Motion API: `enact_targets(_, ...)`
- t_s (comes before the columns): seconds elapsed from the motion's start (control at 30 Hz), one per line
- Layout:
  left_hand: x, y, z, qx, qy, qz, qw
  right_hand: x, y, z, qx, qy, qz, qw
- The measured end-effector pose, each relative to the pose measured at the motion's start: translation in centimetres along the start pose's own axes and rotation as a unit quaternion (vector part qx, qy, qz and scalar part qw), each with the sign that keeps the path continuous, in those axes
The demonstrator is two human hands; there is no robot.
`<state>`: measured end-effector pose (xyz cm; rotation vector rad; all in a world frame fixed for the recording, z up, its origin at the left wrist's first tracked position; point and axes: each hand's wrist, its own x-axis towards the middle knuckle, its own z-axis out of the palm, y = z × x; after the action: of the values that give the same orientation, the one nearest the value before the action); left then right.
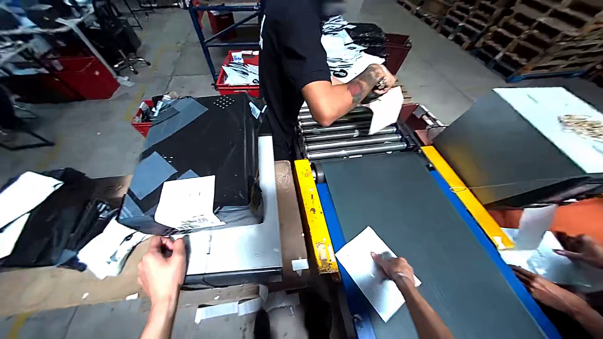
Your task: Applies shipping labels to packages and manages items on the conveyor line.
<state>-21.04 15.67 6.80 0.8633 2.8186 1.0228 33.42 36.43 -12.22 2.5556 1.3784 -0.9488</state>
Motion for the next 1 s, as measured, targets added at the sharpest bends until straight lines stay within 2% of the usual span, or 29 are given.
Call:
enact_targets(0.1, -0.2, 0.2, -0.2, -0.001, -0.002, -0.003, 1.000, -5.4, 4.1, -1.4, -0.103, 0.028, 0.025, 0.994)
enact_targets(0.17, 0.0, 0.2, -0.6, -0.004, -0.004, -0.015, 1.000, -10.9, 4.5, 0.1, -0.103, 0.041, -0.059, 0.992)
enact_targets(0.27, -0.2, 0.0, -0.9, 0.010, -0.011, -0.049, 0.999, -19.9, 1.5, 8.4, 0.015, -0.042, -0.243, 0.969)
enact_targets(0.33, -0.3, 0.1, -1.0, 0.015, -0.025, -0.054, 0.998, -25.7, -2.9, 14.6, 0.140, -0.126, -0.337, 0.923)
enact_targets(0.37, -0.3, 0.0, -1.0, 0.015, -0.034, -0.051, 0.998, -27.6, -5.3, 17.3, 0.215, -0.171, -0.345, 0.897)
enact_targets(0.43, -0.4, 0.0, -1.1, 0.016, -0.044, -0.042, 0.998, -30.7, -10.0, 19.4, 0.334, -0.255, -0.280, 0.863)
enact_targets(0.47, -0.4, -0.1, -1.1, 0.017, -0.044, -0.038, 0.998, -31.8, -12.1, 19.3, 0.361, -0.280, -0.228, 0.860)
enact_targets(0.57, -0.3, -0.2, -1.4, 0.011, -0.046, -0.027, 0.999, -34.1, -16.8, 18.6, 0.428, -0.296, -0.100, 0.848)
enact_targets(0.63, -0.5, -0.7, -1.1, -0.005, -0.051, 0.000, 0.999, -34.5, -17.4, 18.8, 0.491, -0.282, -0.074, 0.821)
enact_targets(0.67, -0.6, -0.7, -0.8, -0.017, -0.055, 0.015, 0.998, -34.3, -16.9, 18.4, 0.502, -0.272, -0.088, 0.816)
enact_targets(0.73, -0.8, -0.4, -0.2, -0.034, -0.060, 0.036, 0.997, -32.8, -14.8, 16.0, 0.445, -0.265, -0.098, 0.850)
enact_targets(0.8, -0.6, -0.7, 0.4, -0.050, -0.055, 0.053, 0.996, -28.8, -10.0, 12.7, 0.412, -0.227, -0.114, 0.875)
enact_targets(0.9, 0.3, -2.1, 2.0, -0.069, -0.040, 0.068, 0.994, -15.3, -0.8, 4.8, 0.394, -0.078, -0.114, 0.909)
enact_targets(0.97, 0.2, -1.6, 2.0, -0.067, -0.023, 0.060, 0.996, -5.1, 4.5, -1.4, 0.384, 0.044, -0.061, 0.920)
enact_targets(1.0, -0.3, -0.1, 1.7, -0.073, -0.011, 0.046, 0.996, -0.8, 7.1, -3.9, 0.391, 0.094, -0.026, 0.915)
